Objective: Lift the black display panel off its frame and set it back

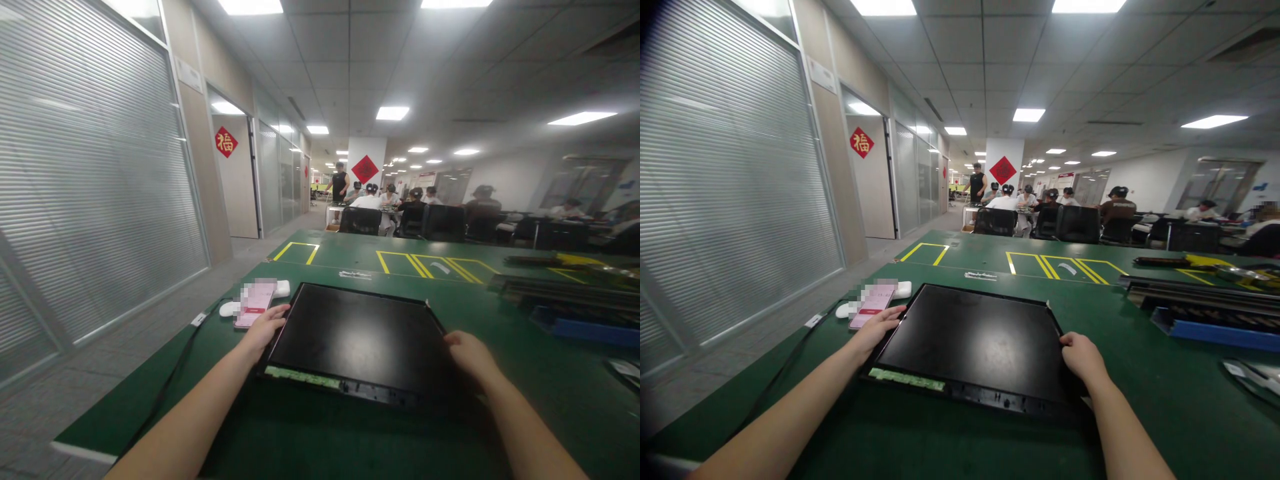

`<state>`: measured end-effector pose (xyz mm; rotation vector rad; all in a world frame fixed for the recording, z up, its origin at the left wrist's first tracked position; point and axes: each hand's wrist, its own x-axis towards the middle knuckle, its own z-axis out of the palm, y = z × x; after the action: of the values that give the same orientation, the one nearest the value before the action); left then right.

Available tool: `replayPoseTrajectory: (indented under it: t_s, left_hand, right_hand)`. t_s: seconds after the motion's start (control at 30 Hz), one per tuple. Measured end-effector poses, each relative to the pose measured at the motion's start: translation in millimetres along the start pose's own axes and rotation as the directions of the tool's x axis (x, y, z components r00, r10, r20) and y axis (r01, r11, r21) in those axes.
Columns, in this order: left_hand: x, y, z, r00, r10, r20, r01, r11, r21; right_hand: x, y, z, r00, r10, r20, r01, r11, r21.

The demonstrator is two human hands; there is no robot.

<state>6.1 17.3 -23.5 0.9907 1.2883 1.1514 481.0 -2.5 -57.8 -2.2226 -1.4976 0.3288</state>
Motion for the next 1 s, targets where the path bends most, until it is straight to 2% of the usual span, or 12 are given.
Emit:
replayPoseTrajectory:
  t_s: [0.13,0.37,0.53,0.83,1.0]
  left_hand:
    - [3.8,-3.5,-0.7,0.991,-0.123,0.044,0.128,0.983,-0.133]
    - [4.6,-10.2,-5.1,0.974,-0.109,0.197,0.138,0.981,-0.138]
    - [-4.8,-3.7,-1.9,0.972,-0.048,0.229,0.075,0.991,-0.111]
    - [-8.0,-1.3,0.1,0.959,0.072,0.273,-0.009,0.974,-0.226]
    - [-15.8,7.5,2.5,0.947,0.097,0.305,-0.031,0.976,-0.213]
  right_hand:
    - [-2.5,-3.9,-2.3,1.000,0.015,0.020,-0.015,1.000,-0.002]
    - [-6.4,-8.4,-6.5,0.999,0.033,0.035,-0.034,0.999,0.004]
    - [-7.2,-10.3,-8.4,0.998,0.044,0.042,-0.044,0.999,0.003]
    - [-2.7,-6.4,-7.3,0.999,0.037,0.040,-0.036,0.999,-0.016]
    - [-2.8,-5.9,-7.0,0.999,0.035,0.019,-0.035,0.999,-0.010]
